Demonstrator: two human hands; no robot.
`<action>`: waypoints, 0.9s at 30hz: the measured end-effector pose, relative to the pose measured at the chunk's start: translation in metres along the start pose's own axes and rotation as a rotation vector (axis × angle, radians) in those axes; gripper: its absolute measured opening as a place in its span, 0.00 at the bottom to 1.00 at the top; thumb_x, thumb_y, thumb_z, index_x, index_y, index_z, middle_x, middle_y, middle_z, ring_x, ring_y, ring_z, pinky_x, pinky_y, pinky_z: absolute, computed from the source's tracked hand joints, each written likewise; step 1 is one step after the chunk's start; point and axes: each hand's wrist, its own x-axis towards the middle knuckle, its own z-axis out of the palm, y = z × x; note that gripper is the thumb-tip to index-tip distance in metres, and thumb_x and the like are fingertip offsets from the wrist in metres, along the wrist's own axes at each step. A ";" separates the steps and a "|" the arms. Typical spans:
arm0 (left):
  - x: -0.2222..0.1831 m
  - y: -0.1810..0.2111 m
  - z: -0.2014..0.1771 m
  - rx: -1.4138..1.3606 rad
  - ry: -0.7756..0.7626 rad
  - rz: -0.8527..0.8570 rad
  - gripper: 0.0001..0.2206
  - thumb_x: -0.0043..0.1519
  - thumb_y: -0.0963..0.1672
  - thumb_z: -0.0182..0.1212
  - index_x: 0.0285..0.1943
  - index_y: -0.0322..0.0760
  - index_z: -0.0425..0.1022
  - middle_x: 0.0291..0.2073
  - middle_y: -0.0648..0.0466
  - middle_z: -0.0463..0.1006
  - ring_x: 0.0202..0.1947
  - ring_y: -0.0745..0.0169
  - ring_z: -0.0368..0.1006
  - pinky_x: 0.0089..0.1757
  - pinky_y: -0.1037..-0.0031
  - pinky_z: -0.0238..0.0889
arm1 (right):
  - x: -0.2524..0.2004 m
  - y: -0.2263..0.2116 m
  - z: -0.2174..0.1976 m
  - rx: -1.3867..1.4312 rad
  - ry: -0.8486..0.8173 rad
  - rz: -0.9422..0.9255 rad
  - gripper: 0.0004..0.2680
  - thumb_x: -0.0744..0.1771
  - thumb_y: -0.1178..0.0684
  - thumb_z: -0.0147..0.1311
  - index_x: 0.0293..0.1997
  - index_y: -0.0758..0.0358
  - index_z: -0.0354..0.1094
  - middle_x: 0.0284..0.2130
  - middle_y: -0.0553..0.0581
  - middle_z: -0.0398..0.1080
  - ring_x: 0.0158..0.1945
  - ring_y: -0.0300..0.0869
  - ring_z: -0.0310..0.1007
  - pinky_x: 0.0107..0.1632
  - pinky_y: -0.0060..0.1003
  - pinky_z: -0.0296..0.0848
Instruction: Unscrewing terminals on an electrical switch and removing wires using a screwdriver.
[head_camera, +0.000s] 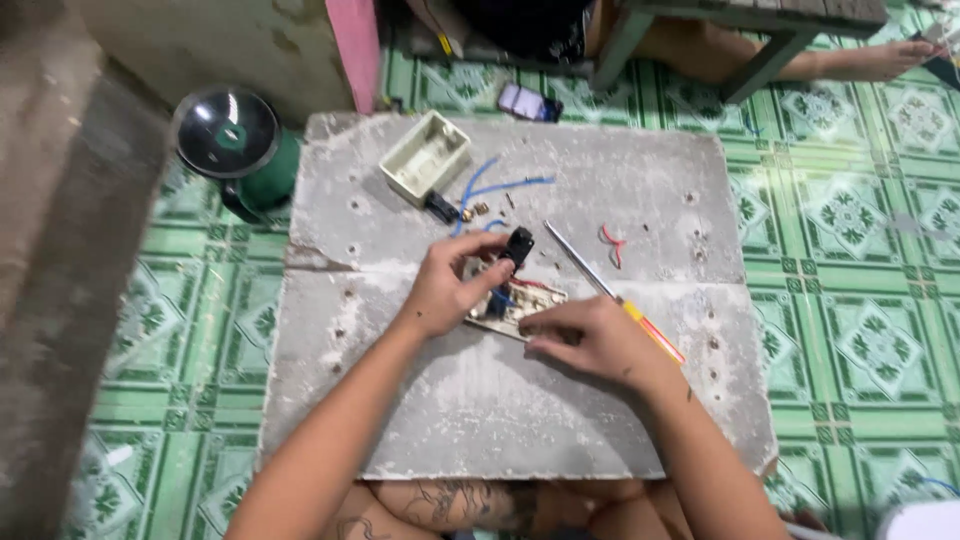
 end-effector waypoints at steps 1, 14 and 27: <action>-0.001 0.002 -0.001 0.016 -0.004 0.013 0.13 0.59 0.43 0.71 0.51 0.37 0.81 0.39 0.49 0.84 0.43 0.60 0.78 0.49 0.69 0.70 | 0.000 0.003 0.003 0.000 0.013 -0.016 0.09 0.62 0.56 0.65 0.43 0.65 0.79 0.23 0.68 0.78 0.20 0.56 0.77 0.24 0.45 0.71; 0.005 0.013 0.001 0.016 0.048 -0.067 0.16 0.55 0.40 0.65 0.51 0.25 0.80 0.40 0.47 0.84 0.37 0.63 0.76 0.42 0.77 0.69 | -0.001 0.007 0.012 -0.113 0.053 0.140 0.03 0.61 0.53 0.63 0.33 0.56 0.78 0.27 0.47 0.80 0.26 0.40 0.74 0.34 0.32 0.73; 0.001 0.035 0.017 0.165 -0.023 -0.073 0.12 0.55 0.40 0.64 0.47 0.28 0.81 0.34 0.53 0.84 0.25 0.69 0.70 0.31 0.80 0.66 | 0.001 0.023 0.018 -0.182 0.106 0.092 0.05 0.62 0.53 0.65 0.36 0.57 0.80 0.26 0.49 0.72 0.23 0.39 0.69 0.28 0.32 0.71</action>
